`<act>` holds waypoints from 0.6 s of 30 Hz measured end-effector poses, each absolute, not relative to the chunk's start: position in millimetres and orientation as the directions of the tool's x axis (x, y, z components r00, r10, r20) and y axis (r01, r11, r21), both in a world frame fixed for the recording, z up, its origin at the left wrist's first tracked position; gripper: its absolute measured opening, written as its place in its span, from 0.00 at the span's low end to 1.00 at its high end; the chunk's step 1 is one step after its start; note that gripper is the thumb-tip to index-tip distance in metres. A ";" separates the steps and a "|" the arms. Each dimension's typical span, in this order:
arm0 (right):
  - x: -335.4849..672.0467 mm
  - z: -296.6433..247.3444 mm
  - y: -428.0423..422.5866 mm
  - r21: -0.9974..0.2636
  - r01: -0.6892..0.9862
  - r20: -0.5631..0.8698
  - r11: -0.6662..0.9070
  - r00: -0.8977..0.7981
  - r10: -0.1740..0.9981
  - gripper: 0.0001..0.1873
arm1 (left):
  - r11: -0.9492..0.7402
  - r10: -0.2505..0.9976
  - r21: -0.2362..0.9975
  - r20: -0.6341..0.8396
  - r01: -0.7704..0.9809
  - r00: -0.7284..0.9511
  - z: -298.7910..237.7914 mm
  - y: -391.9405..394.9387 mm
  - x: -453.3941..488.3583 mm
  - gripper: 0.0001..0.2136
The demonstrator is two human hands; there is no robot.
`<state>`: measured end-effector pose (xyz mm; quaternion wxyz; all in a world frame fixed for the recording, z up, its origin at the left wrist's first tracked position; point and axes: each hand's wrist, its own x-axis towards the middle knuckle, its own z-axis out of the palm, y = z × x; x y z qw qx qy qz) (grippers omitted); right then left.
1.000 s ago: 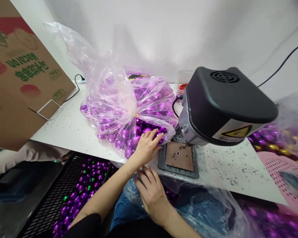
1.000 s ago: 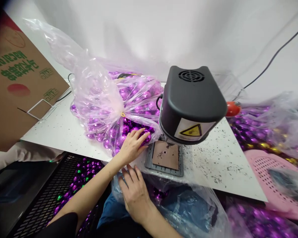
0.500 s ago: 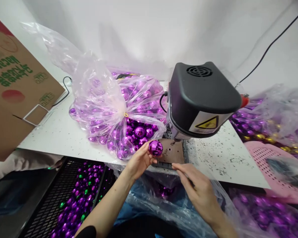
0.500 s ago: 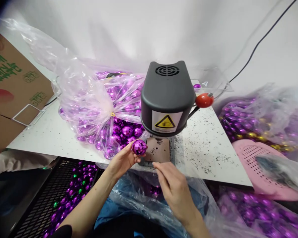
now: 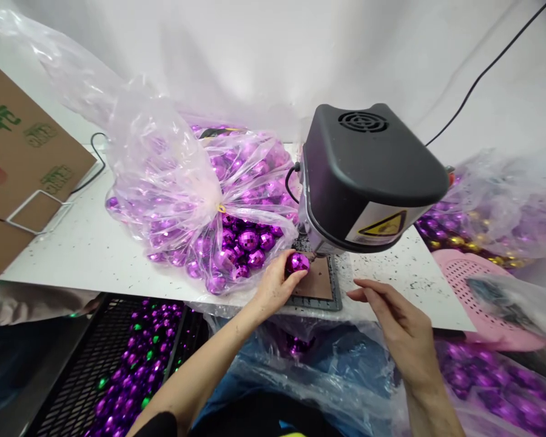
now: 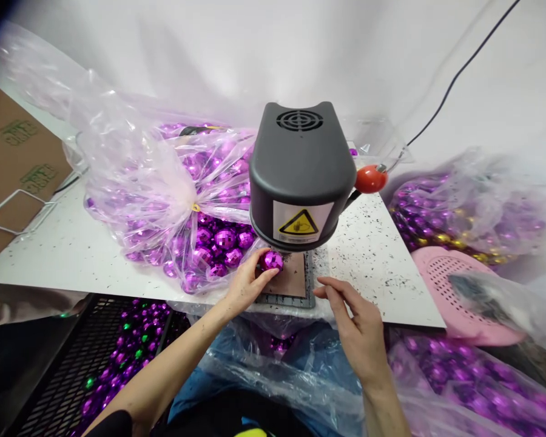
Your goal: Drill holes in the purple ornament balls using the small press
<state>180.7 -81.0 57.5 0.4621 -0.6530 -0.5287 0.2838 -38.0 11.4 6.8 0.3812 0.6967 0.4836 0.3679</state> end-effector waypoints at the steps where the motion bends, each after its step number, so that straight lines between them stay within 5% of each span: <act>1: 179.8 57.2 -80.1 -0.905 0.425 0.118 -0.012 0.277 0.954 0.21 | -0.280 0.946 0.861 0.171 0.424 0.277 6.1 11.4 -35.9 0.19; 8: 185.0 57.9 -75.6 -0.906 0.424 0.143 -0.003 0.313 0.939 0.21 | -0.448 0.891 0.692 0.292 0.566 0.348 1.5 8.6 -17.3 0.22; 18: 193.5 106.2 -56.2 -0.920 0.364 0.338 0.143 0.553 0.761 0.16 | -0.507 0.845 0.725 0.312 0.466 0.433 -7.6 16.4 -18.4 0.22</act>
